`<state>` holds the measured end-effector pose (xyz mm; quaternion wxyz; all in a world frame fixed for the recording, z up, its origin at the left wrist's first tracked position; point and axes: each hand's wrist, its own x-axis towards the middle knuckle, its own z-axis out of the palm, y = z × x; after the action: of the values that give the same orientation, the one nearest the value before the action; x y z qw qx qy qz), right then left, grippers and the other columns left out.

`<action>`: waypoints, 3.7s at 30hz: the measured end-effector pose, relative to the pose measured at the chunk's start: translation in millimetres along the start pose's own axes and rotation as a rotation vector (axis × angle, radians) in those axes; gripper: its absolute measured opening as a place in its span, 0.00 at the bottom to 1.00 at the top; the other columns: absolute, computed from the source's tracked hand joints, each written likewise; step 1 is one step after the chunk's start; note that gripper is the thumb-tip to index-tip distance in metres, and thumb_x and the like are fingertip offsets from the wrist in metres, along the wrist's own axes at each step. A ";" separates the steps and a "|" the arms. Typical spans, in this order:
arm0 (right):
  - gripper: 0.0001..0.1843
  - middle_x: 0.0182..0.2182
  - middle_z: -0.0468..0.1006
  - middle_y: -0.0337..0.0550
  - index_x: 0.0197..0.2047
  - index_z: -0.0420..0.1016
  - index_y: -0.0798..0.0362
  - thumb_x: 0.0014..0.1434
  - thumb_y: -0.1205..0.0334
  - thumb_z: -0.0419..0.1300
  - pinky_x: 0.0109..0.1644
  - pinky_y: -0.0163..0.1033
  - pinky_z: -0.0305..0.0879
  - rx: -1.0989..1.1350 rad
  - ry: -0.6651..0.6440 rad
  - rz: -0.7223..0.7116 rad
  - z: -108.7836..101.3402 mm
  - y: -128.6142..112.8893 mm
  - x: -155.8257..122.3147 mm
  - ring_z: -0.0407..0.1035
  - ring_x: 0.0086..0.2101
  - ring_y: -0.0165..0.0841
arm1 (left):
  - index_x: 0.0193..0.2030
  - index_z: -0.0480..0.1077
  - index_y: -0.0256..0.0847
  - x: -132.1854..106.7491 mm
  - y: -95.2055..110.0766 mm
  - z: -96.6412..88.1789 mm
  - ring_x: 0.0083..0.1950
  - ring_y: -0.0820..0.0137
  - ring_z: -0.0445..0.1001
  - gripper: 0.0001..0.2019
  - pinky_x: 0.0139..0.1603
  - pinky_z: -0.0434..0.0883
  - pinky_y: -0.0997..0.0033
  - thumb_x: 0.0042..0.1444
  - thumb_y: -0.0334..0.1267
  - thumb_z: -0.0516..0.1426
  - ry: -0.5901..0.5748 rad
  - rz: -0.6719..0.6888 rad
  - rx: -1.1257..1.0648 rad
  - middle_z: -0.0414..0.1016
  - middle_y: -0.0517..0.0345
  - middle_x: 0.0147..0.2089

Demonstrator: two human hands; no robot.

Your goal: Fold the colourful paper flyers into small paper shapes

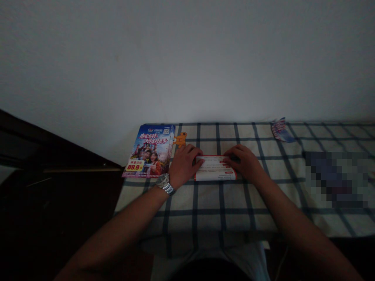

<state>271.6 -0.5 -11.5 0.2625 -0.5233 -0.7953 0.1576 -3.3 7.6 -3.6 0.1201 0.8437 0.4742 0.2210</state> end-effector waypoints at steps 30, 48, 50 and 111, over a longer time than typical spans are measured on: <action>0.06 0.41 0.75 0.45 0.45 0.80 0.48 0.64 0.61 0.64 0.49 0.48 0.69 0.028 -0.008 -0.003 1.2 1.8 0.5 0.71 0.43 0.41 | 0.50 0.73 0.47 0.4 -0.1 -1.1 0.52 0.58 0.68 0.09 0.55 0.67 0.54 0.64 0.40 0.61 -0.010 0.005 0.001 0.70 0.54 0.49; 0.03 0.37 0.78 0.44 0.41 0.81 0.49 0.63 0.62 0.65 0.46 0.46 0.65 -0.013 -0.051 -0.044 1.9 3.9 2.6 0.70 0.40 0.41 | 0.45 0.81 0.48 8.6 -9.1 -4.4 0.52 0.61 0.69 0.07 0.56 0.66 0.56 0.66 0.42 0.61 -0.069 0.175 -0.024 0.73 0.55 0.50; 0.03 0.37 0.78 0.44 0.40 0.81 0.50 0.63 0.63 0.65 0.46 0.46 0.66 -0.004 -0.051 -0.045 2.1 3.8 2.3 0.70 0.40 0.41 | 0.46 0.81 0.47 9.1 -9.3 -7.0 0.52 0.61 0.69 0.09 0.57 0.66 0.55 0.67 0.44 0.59 -0.081 0.205 -0.012 0.73 0.54 0.51; 0.25 0.58 0.76 0.51 0.65 0.72 0.44 0.66 0.54 0.63 0.61 0.56 0.72 0.012 -0.145 -0.298 1.9 -26.8 -13.5 0.71 0.57 0.46 | 0.63 0.66 0.42 -14.7 29.1 -7.7 0.63 0.56 0.66 0.19 0.64 0.66 0.50 0.70 0.43 0.52 -0.166 0.302 0.141 0.70 0.48 0.62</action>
<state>254.6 -23.5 -2.4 0.2282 -0.3854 -0.8799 0.1589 8.0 -20.2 11.4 0.0649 0.9269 0.3450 0.1325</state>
